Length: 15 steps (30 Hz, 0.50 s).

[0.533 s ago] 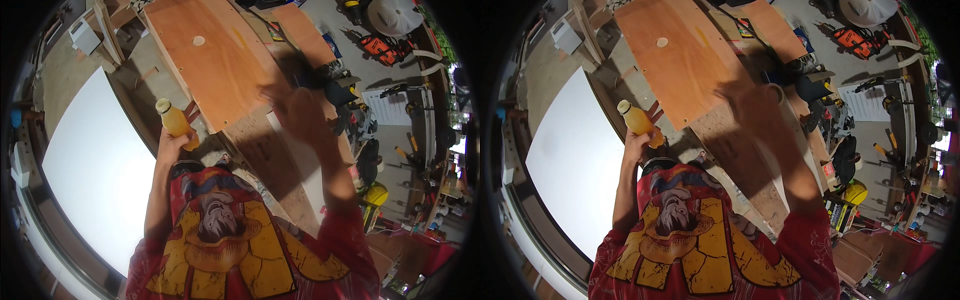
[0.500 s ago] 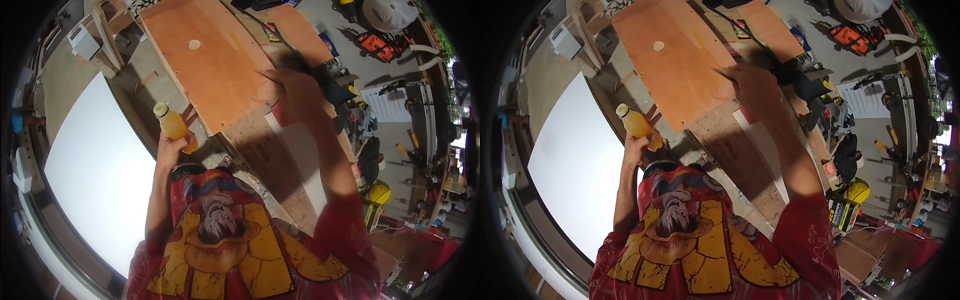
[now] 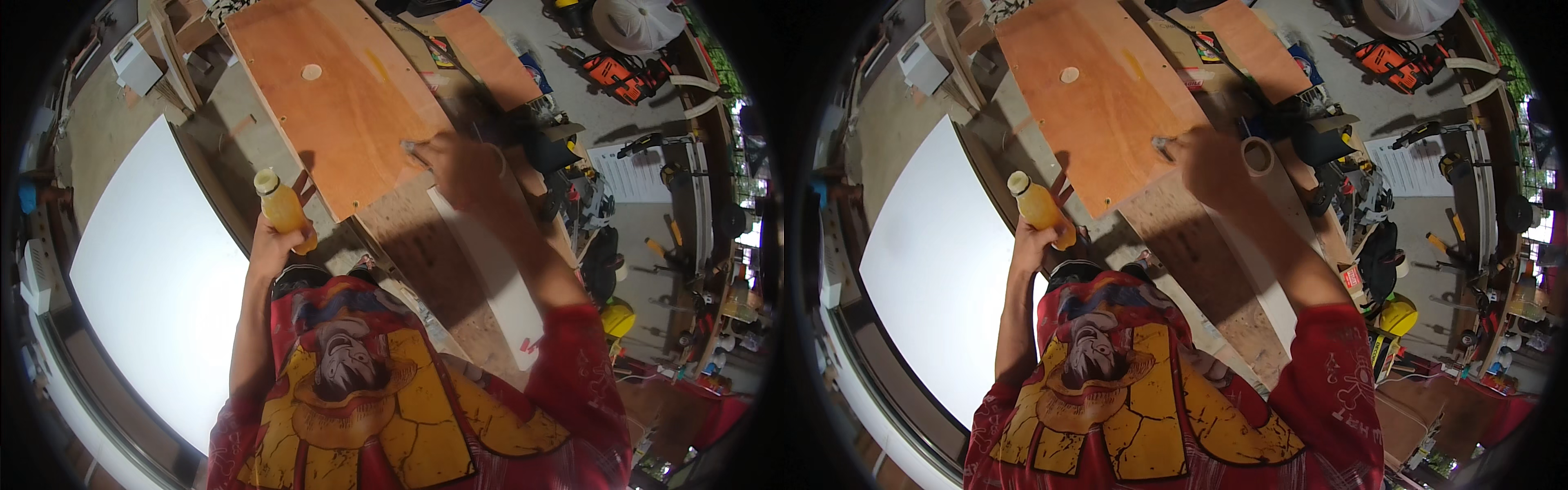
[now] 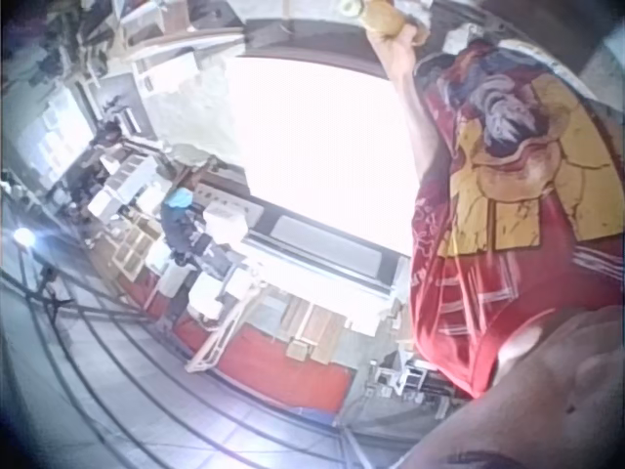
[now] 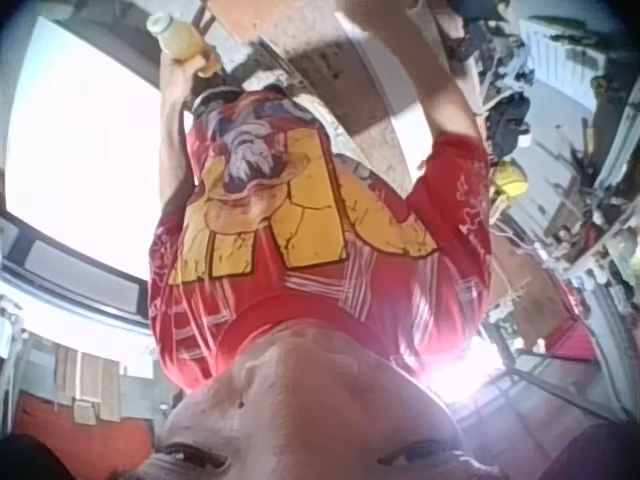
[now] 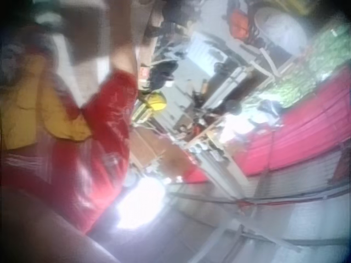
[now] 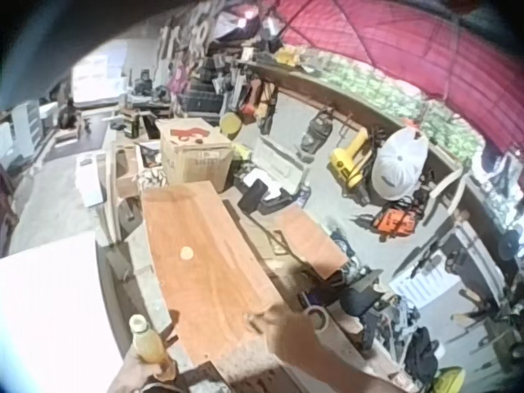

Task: The person applies a yellow liquid finish to a wooden board using a bottle and spreads it with a sanding block. The person repeatedly pours the liquid and rubs the surface, flipping the board to treat both sides.

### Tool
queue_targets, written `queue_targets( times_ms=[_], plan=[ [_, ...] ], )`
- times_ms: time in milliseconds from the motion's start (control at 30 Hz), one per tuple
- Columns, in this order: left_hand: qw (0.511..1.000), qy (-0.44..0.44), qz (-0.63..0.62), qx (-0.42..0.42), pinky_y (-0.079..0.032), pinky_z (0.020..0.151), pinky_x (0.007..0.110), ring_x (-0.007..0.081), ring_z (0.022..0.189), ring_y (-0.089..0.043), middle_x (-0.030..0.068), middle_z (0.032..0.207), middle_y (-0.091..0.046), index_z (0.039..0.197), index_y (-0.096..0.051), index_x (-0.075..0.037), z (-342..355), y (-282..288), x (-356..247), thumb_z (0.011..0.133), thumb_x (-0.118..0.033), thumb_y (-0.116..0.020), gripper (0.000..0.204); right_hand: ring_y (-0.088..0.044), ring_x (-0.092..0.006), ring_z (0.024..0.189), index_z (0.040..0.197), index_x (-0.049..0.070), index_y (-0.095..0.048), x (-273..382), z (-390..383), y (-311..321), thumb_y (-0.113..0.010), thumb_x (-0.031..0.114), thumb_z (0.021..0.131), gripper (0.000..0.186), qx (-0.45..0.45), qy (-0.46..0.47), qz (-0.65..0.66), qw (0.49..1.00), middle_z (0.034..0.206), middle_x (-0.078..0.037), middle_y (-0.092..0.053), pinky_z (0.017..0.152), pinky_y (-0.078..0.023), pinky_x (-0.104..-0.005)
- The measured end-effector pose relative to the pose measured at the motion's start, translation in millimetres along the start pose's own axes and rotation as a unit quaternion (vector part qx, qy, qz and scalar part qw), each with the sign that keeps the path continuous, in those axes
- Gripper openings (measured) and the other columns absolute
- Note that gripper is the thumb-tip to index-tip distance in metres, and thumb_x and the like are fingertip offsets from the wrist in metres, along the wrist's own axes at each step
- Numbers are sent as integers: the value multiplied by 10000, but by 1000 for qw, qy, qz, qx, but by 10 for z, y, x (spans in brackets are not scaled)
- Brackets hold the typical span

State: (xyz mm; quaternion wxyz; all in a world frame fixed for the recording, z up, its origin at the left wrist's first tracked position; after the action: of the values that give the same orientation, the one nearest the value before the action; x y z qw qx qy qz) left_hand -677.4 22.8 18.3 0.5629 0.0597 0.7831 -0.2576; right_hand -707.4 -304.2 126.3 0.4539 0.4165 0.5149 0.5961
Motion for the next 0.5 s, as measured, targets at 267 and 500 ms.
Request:
queue_targets(
  times_ms=[267,500],
  plan=[
    [999,37,19,-12,-509,851,340,191,1065,-649,134,1289,-652,1045,-630,5,-1,7,52,716,14,-641,329,-683,-224,943,1243,128,-692,223,-366,139,-617,76,810,443,-34,53,14,998,1037,-34,-705,746,-536,-397],
    [1000,-15,6,10,-508,823,321,161,868,-643,56,943,-689,1004,-643,-8,-15,19,66,710,8,-633,295,-693,-283,761,969,93,-700,923,-211,306,-640,119,801,180,59,59,44,996,877,-82,-688,743,-560,-426]
  ],
)
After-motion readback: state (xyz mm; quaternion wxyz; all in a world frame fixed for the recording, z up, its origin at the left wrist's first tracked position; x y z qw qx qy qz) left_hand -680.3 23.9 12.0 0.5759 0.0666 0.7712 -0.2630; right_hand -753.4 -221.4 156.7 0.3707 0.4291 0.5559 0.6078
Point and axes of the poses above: each hand's wrist, its own z-axis towards the middle knuckle, its own y-axis out of the back of the hand, x = y × z, the point moved 1 cm from there along z, towards the middle knuckle
